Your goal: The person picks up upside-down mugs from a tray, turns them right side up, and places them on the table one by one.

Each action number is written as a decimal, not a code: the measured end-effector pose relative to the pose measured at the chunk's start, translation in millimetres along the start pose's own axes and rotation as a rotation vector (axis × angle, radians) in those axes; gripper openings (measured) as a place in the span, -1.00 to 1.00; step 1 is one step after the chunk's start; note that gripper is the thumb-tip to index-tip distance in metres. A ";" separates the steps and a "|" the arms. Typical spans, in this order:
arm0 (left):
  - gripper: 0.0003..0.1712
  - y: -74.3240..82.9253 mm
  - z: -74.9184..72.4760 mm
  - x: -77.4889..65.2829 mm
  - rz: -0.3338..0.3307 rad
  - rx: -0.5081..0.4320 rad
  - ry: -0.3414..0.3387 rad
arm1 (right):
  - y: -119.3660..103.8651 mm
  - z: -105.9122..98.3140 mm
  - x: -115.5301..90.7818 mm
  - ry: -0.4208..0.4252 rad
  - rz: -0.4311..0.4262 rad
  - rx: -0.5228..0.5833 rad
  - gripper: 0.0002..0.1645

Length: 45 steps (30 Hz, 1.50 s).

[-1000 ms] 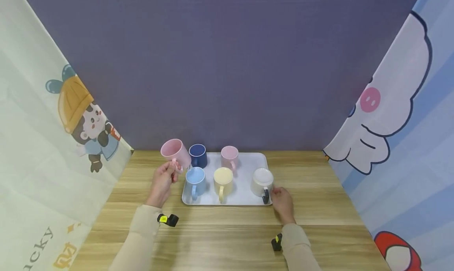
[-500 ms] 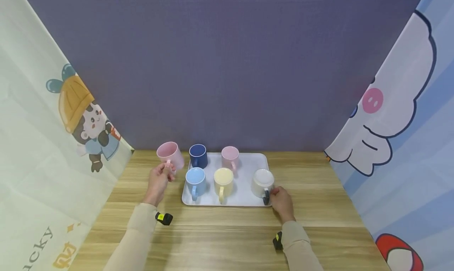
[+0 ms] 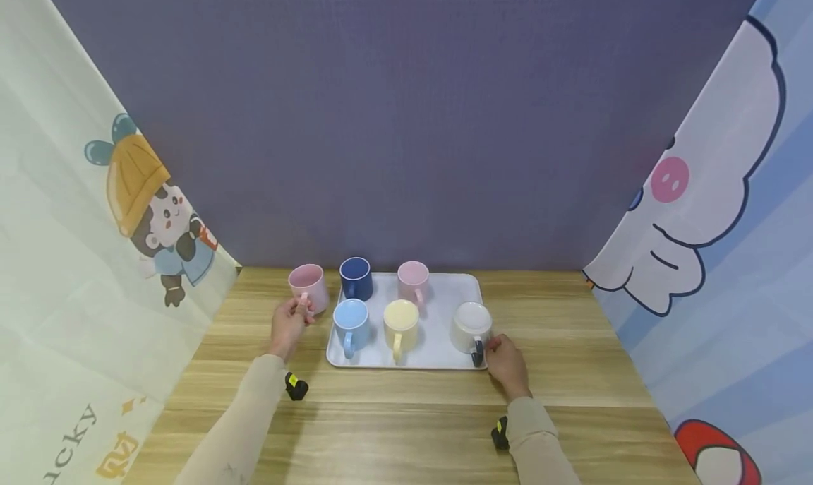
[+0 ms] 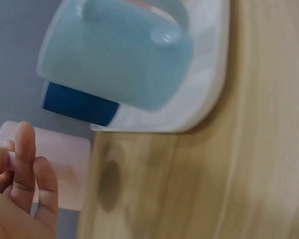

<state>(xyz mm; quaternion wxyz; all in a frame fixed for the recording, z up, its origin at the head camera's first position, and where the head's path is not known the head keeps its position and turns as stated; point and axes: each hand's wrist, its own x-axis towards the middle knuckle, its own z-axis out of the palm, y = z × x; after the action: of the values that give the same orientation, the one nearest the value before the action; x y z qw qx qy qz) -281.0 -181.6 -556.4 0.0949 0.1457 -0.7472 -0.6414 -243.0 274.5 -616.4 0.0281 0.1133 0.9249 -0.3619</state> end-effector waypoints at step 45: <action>-0.70 -28.3 15.0 34.6 -0.091 -0.096 0.023 | -1.6 -2.2 -5.3 -0.015 -0.002 0.054 -0.73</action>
<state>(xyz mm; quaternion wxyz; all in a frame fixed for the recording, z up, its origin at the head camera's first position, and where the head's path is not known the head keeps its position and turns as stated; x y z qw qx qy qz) -315.7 -183.2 -588.3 0.0813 0.1822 -0.7071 -0.6784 -238.2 273.8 -613.0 0.0317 0.1105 0.9146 -0.3876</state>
